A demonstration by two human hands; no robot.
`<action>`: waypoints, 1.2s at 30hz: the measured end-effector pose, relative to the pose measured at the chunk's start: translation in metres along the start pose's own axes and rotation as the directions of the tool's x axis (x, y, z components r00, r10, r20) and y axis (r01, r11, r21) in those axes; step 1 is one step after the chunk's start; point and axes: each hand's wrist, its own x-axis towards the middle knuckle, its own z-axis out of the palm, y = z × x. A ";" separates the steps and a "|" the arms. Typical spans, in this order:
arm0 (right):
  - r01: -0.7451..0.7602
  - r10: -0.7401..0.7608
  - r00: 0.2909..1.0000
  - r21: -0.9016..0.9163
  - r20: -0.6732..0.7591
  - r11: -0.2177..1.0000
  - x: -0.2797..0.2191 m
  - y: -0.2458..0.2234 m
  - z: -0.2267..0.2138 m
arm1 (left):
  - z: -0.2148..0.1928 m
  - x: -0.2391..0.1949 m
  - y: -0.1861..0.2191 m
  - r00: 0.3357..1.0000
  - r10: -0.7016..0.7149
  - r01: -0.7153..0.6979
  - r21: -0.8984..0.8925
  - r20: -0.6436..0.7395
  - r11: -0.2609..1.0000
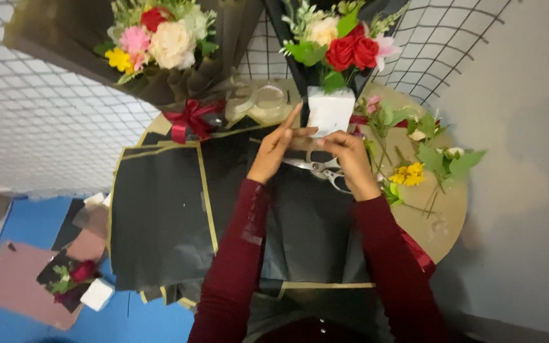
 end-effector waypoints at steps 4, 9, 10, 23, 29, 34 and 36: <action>-0.129 0.125 0.989 -0.048 -0.084 0.990 -0.012 -0.024 -0.004 | 0.003 -0.005 0.040 1.000 -0.024 0.020 0.192 0.014 0.981; -0.144 0.108 0.968 0.151 0.225 0.978 -0.056 -0.061 0.000 | -0.012 -0.010 0.017 0.996 -0.024 0.036 0.135 -0.087 0.990; -0.151 0.114 0.966 0.150 0.230 0.977 -0.065 -0.070 0.011 | -0.011 -0.007 0.020 0.995 -0.031 0.043 0.134 -0.091 0.990; -0.040 0.091 0.625 -0.085 0.775 0.996 -0.122 -0.038 0.084 | -0.001 -0.006 0.028 0.997 0.027 -0.026 0.025 -0.072 0.999; -0.073 0.140 0.644 -0.122 0.752 0.990 -0.122 -0.032 0.084 | 0.001 -0.005 0.032 0.997 0.028 -0.025 0.037 -0.072 0.999; -0.032 0.143 0.636 -0.160 0.758 0.987 -0.122 -0.020 0.089 | -0.002 -0.003 0.036 0.995 0.067 -0.063 0.052 -0.070 0.997; -0.024 0.164 0.663 -0.199 0.731 0.980 -0.125 -0.017 0.089 | 0.001 -0.003 0.036 0.997 0.053 -0.050 0.055 -0.055 0.997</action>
